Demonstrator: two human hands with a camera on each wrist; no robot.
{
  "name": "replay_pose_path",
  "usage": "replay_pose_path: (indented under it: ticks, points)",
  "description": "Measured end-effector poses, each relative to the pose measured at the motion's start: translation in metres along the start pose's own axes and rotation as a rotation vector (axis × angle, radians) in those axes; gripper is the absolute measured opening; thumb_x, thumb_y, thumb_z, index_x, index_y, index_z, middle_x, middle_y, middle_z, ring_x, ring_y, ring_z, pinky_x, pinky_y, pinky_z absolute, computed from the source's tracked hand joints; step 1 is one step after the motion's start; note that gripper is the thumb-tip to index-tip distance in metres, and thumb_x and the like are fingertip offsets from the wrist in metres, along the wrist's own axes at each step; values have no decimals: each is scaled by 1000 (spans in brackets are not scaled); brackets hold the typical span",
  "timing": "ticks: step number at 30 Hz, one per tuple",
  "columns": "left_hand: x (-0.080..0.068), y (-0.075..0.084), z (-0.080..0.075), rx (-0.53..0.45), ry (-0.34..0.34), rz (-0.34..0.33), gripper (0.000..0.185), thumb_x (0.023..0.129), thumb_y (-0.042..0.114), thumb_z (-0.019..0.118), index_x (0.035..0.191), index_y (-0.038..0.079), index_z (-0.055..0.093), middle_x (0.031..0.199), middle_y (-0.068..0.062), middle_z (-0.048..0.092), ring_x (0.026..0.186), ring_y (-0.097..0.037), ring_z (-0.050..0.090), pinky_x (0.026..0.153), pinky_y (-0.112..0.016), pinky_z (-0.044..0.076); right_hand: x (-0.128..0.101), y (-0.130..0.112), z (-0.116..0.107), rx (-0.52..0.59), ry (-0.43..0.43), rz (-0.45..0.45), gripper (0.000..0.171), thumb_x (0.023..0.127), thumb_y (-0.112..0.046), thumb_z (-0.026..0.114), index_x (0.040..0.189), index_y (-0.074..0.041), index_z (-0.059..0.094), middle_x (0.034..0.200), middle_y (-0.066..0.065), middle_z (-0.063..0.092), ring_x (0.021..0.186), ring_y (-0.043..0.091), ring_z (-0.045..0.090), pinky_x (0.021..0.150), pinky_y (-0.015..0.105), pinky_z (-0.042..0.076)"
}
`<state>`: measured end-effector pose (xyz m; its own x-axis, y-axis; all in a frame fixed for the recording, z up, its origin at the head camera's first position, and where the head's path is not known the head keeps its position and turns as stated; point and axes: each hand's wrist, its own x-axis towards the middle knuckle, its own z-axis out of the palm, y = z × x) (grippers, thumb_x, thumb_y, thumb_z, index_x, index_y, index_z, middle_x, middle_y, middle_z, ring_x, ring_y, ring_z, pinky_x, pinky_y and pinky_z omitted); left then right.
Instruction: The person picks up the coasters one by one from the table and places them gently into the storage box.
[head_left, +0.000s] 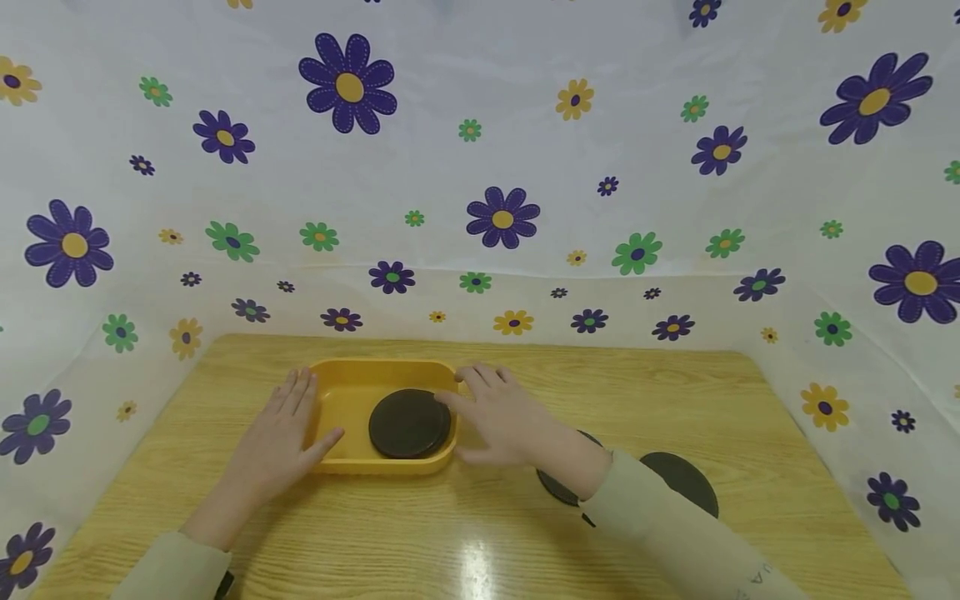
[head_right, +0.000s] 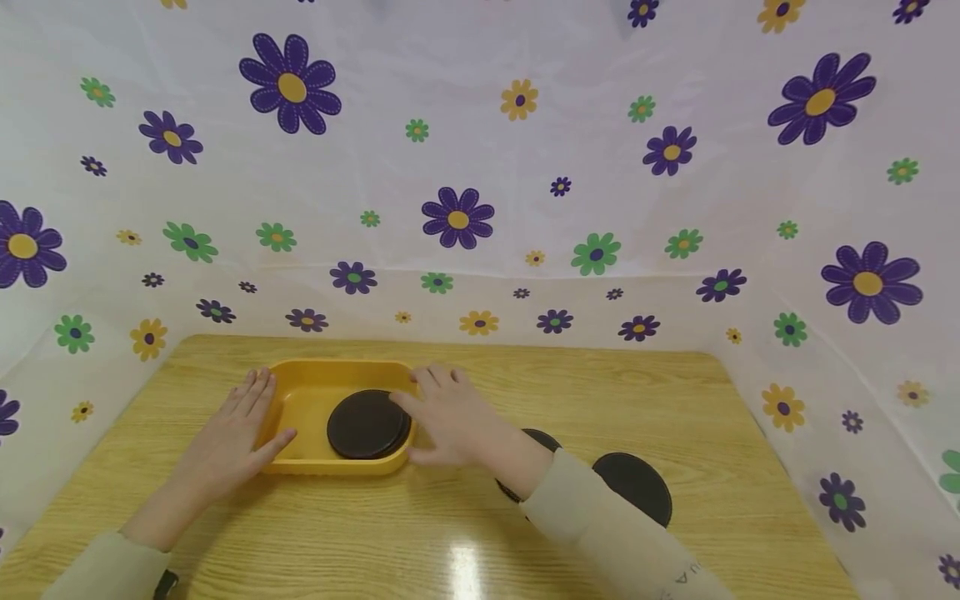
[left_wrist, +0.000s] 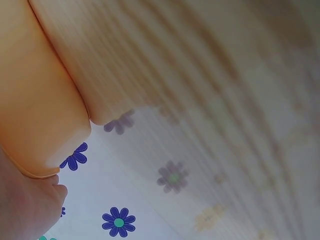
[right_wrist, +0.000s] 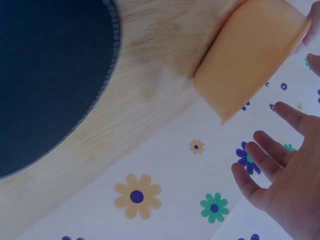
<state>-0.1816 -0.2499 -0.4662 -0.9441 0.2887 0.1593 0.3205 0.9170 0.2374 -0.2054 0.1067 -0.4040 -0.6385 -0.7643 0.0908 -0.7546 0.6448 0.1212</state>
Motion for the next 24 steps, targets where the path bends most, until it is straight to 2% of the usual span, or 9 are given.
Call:
replay_pose_path:
  ticks: [8, 15, 24]
  points:
    - [0, -1, 0, 5, -1, 6, 97, 105, 59, 54, 164, -12, 22, 173, -32, 20, 162, -51, 19, 136, -56, 15, -33, 16, 7, 16, -6, 38, 74, 92, -58, 73, 155, -23, 51, 151, 15, 51, 137, 34, 50, 106, 55, 50]
    - [0, 0, 0, 11, 0, 12, 97, 105, 59, 54, 163, -13, 23, 172, -33, 21, 161, -52, 20, 135, -58, 17, -61, 29, 10, 38, 2, 77, 71, 91, -55, 75, 152, -25, 55, 150, 14, 55, 136, 39, 52, 102, 63, 52]
    - [0, 1, -2, 3, -7, 4, 97, 105, 59, 53, 163, -12, 22, 173, -32, 18, 162, -51, 18, 136, -57, 15, -86, 39, 15, 55, -34, 129, 64, 92, -50, 74, 149, -23, 59, 151, 14, 57, 137, 42, 55, 97, 67, 54]
